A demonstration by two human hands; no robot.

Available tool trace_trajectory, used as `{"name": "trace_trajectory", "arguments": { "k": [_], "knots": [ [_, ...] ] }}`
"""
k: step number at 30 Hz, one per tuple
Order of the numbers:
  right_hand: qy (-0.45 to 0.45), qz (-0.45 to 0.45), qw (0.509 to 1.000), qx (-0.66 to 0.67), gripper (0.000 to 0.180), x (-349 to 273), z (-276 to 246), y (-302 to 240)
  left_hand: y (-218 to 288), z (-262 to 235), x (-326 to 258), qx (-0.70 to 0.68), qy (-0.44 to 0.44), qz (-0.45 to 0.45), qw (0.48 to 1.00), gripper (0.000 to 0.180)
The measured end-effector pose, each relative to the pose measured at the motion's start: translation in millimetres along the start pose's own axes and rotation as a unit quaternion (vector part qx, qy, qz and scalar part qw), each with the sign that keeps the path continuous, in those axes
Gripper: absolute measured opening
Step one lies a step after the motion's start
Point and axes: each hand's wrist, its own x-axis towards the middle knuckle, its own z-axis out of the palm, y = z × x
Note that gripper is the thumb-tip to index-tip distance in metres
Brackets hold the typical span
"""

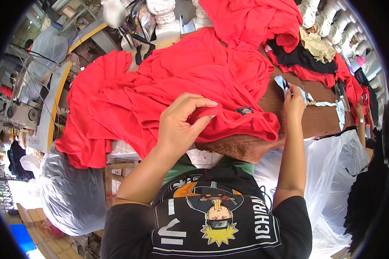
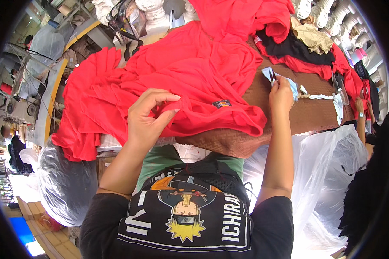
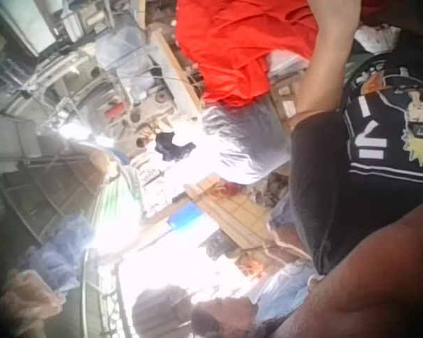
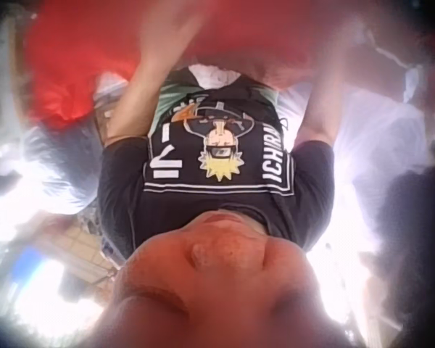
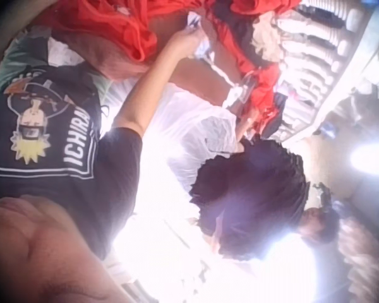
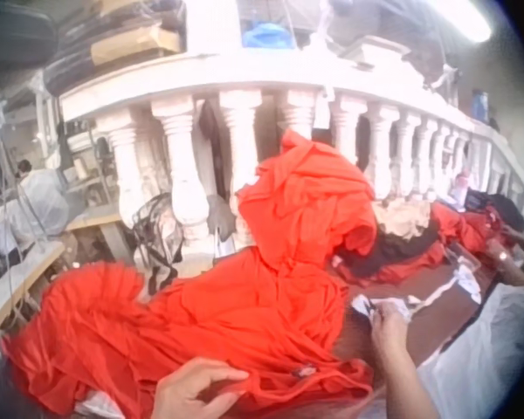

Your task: The person uses snips to trim excess threads from the seams and labels of red garments on a work table, turning the items over to check different areas.

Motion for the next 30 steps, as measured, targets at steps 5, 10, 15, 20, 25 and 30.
{"name": "trace_trajectory", "arguments": {
  "k": [5,10,15,20,25,30],
  "knots": [
    [-0.068,0.162,0.909,0.377,0.018,9.4,-46.3,-78.0,3.4,-2.9,0.7,0.013,-0.013,-0.005,1.0,0.025],
    [-0.222,-0.029,0.879,0.422,0.024,-9.1,-105.2,-160.5,3.8,-4.4,-1.1,0.01,-0.012,-0.011,1.0,0.024],
    [-0.183,-0.306,0.899,0.254,0.027,-23.4,-124.6,-185.8,4.9,-3.0,-0.9,-0.006,-0.018,-0.023,1.0,0.024],
    [-0.139,-0.345,0.903,0.216,0.031,-25.0,-124.0,-190.3,6.1,-3.3,-2.4,-0.012,-0.017,-0.017,1.0,0.025],
    [-0.145,-0.345,0.903,0.212,0.029,-25.7,-123.3,-194.2,7.9,-4.6,-2.5,0.015,-0.014,0.03,0.999,0.028],
    [-0.137,-0.356,0.899,0.215,0.032,-26.1,-123.5,-195.8,7.6,-5.0,-2.3,0.047,-0.008,0.066,0.997,0.028]
  ]
}}
